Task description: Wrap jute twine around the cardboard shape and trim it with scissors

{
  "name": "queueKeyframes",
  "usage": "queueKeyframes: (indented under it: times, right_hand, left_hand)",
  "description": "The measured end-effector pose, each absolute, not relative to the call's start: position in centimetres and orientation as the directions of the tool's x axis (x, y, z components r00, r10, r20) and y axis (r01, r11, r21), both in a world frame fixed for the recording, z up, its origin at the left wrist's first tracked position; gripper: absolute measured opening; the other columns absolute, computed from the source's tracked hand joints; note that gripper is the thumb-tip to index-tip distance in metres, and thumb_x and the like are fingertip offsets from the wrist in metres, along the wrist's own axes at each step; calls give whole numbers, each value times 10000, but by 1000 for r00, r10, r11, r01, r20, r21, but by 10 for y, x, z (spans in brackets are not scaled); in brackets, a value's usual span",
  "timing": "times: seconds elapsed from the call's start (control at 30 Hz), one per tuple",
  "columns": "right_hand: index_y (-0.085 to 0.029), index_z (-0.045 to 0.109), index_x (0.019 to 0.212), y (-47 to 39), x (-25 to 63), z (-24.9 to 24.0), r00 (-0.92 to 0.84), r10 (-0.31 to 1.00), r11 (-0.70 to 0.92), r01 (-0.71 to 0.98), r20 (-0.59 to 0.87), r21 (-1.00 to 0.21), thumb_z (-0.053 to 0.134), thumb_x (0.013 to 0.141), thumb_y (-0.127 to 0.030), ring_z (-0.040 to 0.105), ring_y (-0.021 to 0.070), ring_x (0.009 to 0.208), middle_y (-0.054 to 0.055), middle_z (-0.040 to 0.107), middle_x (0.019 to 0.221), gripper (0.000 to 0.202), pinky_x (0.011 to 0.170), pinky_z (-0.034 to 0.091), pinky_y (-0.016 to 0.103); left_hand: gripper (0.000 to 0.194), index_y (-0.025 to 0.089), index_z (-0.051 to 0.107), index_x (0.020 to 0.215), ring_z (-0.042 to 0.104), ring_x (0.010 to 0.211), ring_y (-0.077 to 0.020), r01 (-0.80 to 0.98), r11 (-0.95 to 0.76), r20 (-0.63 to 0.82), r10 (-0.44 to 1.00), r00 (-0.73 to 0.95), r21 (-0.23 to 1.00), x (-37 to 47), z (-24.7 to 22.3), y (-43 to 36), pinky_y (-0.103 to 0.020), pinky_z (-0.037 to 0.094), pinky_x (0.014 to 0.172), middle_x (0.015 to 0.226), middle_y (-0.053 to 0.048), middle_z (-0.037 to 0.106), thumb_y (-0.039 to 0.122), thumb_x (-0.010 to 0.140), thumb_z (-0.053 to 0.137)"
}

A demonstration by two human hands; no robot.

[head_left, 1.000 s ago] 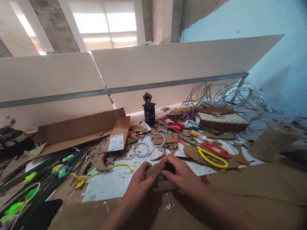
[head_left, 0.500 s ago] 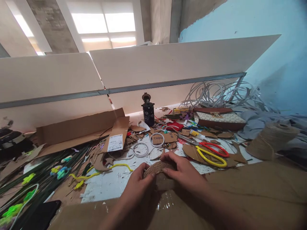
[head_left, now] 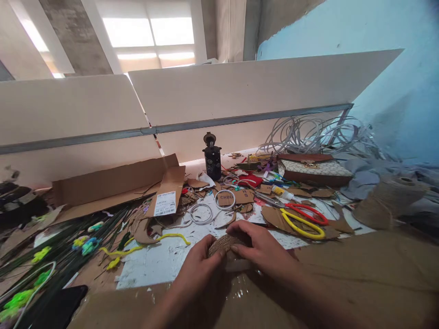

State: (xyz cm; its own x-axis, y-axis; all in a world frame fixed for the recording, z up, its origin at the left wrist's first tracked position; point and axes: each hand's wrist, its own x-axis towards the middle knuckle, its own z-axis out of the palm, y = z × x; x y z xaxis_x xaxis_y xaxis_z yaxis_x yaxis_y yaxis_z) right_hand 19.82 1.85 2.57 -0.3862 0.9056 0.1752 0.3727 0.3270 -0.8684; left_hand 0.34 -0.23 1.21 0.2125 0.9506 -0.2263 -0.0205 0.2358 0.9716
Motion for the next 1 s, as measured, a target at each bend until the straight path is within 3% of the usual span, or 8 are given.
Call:
queueKeyframes:
  times: [0.13,0.37,0.7,0.9,1.0]
  right_hand:
    - [-202,646,1017,18,195,23,-393,902,333,366,181,-869,584,761,-54,641,206,959,33,703,1024,302,850,471,315]
    - [-209,669,1092,20,198,25,-419,893,336,378,165,-862,630,787,-103,640,233,1031,59,711,1111,326,902,476,351]
    - [-212,684,1023,17,197,27,-439,880,370,395,182,-841,616,816,-102,649,202,938,26,720,1011,244,829,471,303]
    - [-207,680,1020,17,195,25,-449,873,399,437,189,-806,607,823,-80,645,199,937,31,719,1007,246,822,461,296]
    - [-215,685,1045,18,196,24,-454,872,390,421,183,-819,610,838,-102,652,208,970,33,726,1038,247,851,469,307]
  left_hand:
    - [282,194,680,924,664,823,-228,-25,238,-226,947,226,971,3,11,-3,-251,484,668,890,-51,730,313,699,803]
    - [323,169,657,938,628,708,-193,34,244,-246,945,214,969,1,11,0,-244,449,612,796,-33,694,407,744,758]
    - [199,176,663,863,598,710,-178,51,224,-230,946,231,973,5,25,-3,-239,434,615,770,-15,668,322,736,708]
    - [189,169,676,910,602,782,-196,228,70,-125,964,234,971,1,11,-1,-245,432,657,829,-27,691,311,786,685]
    - [162,178,663,891,585,737,-186,187,106,-148,961,231,977,1,11,-1,-244,419,628,789,-12,666,307,794,667]
